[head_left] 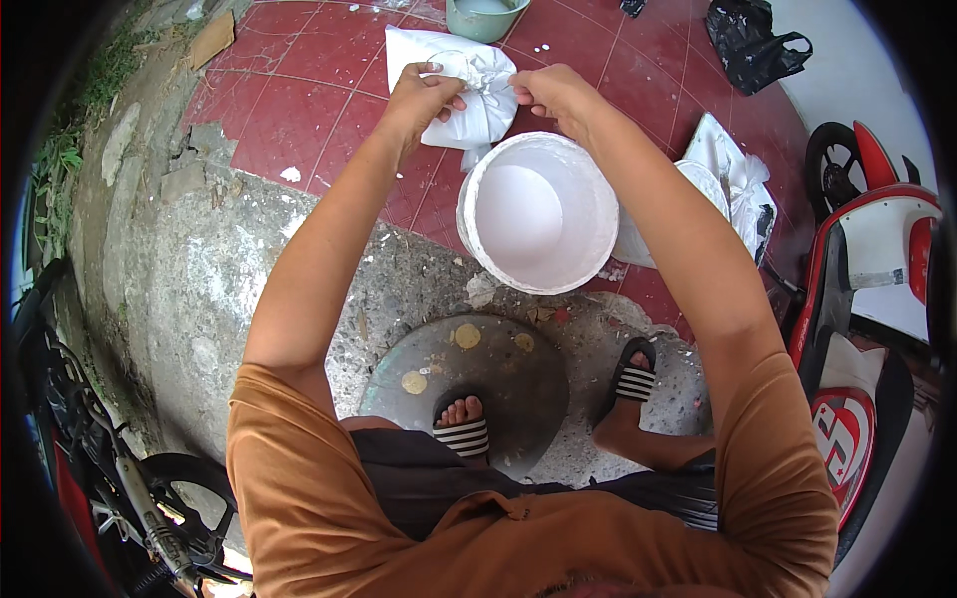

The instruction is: The person stirs white liquid in a bucket with a wooden stick, ties a plastic bag containing a white substance, and kneads the bag by hand.

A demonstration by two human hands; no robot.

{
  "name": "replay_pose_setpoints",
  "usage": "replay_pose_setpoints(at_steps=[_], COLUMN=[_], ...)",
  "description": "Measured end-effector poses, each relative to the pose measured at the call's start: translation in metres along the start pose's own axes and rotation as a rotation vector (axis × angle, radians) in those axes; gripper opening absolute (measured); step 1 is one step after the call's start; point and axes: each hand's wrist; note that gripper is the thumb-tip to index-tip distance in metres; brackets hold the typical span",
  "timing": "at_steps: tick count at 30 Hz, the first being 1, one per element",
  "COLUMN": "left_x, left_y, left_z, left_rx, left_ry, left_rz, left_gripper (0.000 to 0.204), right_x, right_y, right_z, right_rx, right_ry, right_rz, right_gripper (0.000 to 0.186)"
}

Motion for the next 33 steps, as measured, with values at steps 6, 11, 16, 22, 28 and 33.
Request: replay_pose_setpoints(at_steps=[6,11,16,22,28,33], left_x=[0.003,0.003,0.0,-0.002,-0.009,-0.013], left_y=[0.004,0.006,0.011,0.008,0.004,0.001], left_z=[-0.005,-0.012,-0.013,-0.014,-0.017,-0.005], left_rx=[-0.05,-0.112,-0.121,-0.037,-0.026,-0.04], left_ry=[0.078,-0.009,-0.142,-0.183,-0.342,-0.62], left_rz=[0.093,0.125,0.162,0.153,0.165,0.2], left_gripper=[0.061,0.061,0.066,0.073,0.064,0.049], right_x=[-0.008,-0.014,-0.037,-0.069,-0.056,-0.039], right_y=[0.028,0.032,0.019,-0.003,-0.015,-0.002], right_z=[0.015,0.032,0.035,0.033,0.005,-0.024], right_rx=[-0.021,0.037,0.007,0.121,0.277,0.386], right_ry=[0.023,0.006,-0.021,-0.006,-0.259,-0.396], right_rz=[-0.04,-0.263,-0.346,-0.275,-0.296,-0.269], right_gripper=[0.025,0.027,0.026,0.038,0.049,0.042])
Point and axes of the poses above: each hand's wrist, its own y-axis away from the middle knuckle, its own z-axis out of the palm, x = y × z, and after that the axes turned 15 degrees about -x, right-handed
